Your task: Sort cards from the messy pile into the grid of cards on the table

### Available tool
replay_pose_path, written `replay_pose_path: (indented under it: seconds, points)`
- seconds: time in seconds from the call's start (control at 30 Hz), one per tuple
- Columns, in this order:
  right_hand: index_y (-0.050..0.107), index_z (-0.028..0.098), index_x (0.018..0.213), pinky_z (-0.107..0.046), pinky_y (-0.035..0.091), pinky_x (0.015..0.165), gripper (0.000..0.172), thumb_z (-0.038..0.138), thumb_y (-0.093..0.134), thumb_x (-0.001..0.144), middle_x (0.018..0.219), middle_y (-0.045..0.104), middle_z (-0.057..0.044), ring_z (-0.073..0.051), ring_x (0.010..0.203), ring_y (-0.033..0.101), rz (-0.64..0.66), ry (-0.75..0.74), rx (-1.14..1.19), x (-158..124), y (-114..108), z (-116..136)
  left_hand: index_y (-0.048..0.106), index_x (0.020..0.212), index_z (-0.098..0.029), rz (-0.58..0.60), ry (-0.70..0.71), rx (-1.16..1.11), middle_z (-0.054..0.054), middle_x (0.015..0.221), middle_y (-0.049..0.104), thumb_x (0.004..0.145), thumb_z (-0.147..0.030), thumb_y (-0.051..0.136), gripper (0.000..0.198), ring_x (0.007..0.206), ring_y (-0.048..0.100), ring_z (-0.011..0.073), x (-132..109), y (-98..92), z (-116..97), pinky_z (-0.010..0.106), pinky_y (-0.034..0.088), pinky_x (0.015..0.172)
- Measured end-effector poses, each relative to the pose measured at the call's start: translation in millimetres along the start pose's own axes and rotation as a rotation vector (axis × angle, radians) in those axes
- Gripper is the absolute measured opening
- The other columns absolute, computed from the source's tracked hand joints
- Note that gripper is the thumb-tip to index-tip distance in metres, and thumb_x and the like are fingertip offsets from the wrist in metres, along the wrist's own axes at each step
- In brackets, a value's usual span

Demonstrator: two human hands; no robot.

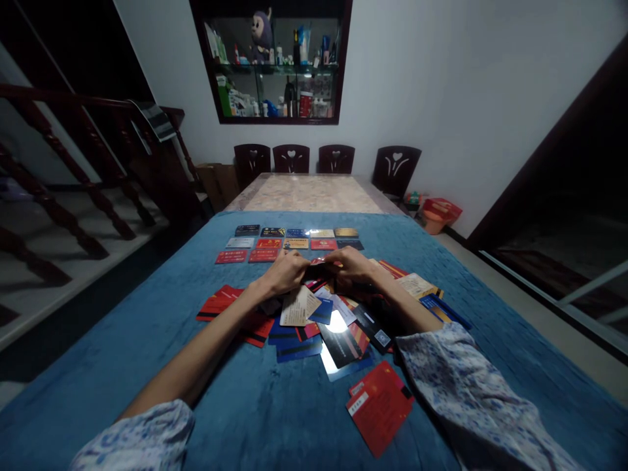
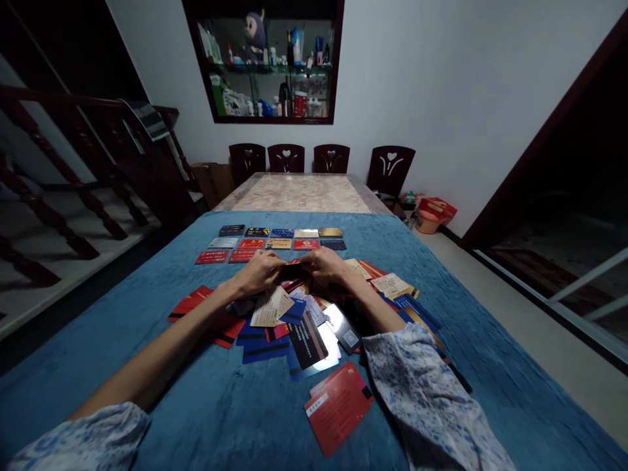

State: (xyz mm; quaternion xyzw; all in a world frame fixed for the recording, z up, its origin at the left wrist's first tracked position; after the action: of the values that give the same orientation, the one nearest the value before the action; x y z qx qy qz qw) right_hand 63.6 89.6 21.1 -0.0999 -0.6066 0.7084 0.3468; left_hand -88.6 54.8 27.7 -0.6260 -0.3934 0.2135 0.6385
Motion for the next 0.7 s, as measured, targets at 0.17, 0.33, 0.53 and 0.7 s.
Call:
replay_pose_path:
  seconds: [0.17, 0.33, 0.53, 0.7]
  points:
    - [0.071, 0.019, 0.118, -0.025, 0.045, 0.071, 0.038, 0.012, 0.057, 0.084, 0.095, 0.076, -0.008, -0.02, 0.083, 0.069, -0.021, 0.054, 0.047, -0.2, 1.3, 1.4, 0.071, 0.114, -0.02, -0.019, -0.069, -0.056, 0.011, 0.101, 0.073, 0.086, -0.01, 0.046, 0.039, 0.105, 0.061, 0.0263, 1.1, 5.8, 8.5, 0.04, 0.045, 0.09]
    - [0.062, 0.022, 0.127, -0.027, 0.046, 0.075, 0.046, 0.012, 0.058, 0.083, 0.097, 0.074, -0.006, -0.02, 0.084, 0.067, -0.064, 0.074, 0.071, 0.4, 7.2, -2.5, 0.061, 0.13, -0.021, -0.072, -0.121, -0.097, 0.01, 0.107, 0.071, 0.083, -0.008, 0.047, 0.051, 0.104, 0.061, 0.0268, -0.3, 5.3, 8.3, 0.04, 0.046, 0.091]
    - [0.058, 0.02, 0.126, -0.031, 0.045, 0.081, 0.05, 0.007, 0.057, 0.078, 0.113, 0.068, -0.01, -0.022, 0.096, 0.064, -0.109, 0.066, 0.082, 2.8, 13.2, -3.6, 0.059, 0.125, -0.02, -0.094, -0.183, -0.087, 0.009, 0.103, 0.07, 0.083, -0.008, 0.047, 0.045, 0.1, 0.061, 0.027, -2.7, 7.0, 6.5, 0.04, 0.045, 0.09]
    - [0.059, 0.02, 0.12, -0.03, 0.046, 0.082, 0.045, 0.004, 0.055, 0.079, 0.116, 0.063, -0.01, -0.021, 0.097, 0.061, -0.118, 0.082, 0.037, 3.3, 12.0, 0.5, 0.057, 0.125, -0.021, -0.115, -0.21, -0.071, 0.009, 0.109, 0.071, 0.085, -0.009, 0.046, 0.044, 0.102, 0.061, 0.0276, -4.4, 9.6, 5.5, 0.041, 0.043, 0.09]
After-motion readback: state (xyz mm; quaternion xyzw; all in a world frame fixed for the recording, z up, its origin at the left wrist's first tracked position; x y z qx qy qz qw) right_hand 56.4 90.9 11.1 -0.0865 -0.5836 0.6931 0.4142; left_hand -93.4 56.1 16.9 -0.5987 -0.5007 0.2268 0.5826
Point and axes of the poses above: each hand's wrist, its own x-axis towards the middle knuckle, its own y-axis out of the palm, z = x × y, the point moved 6 cm from there along x, towards the middle knuckle
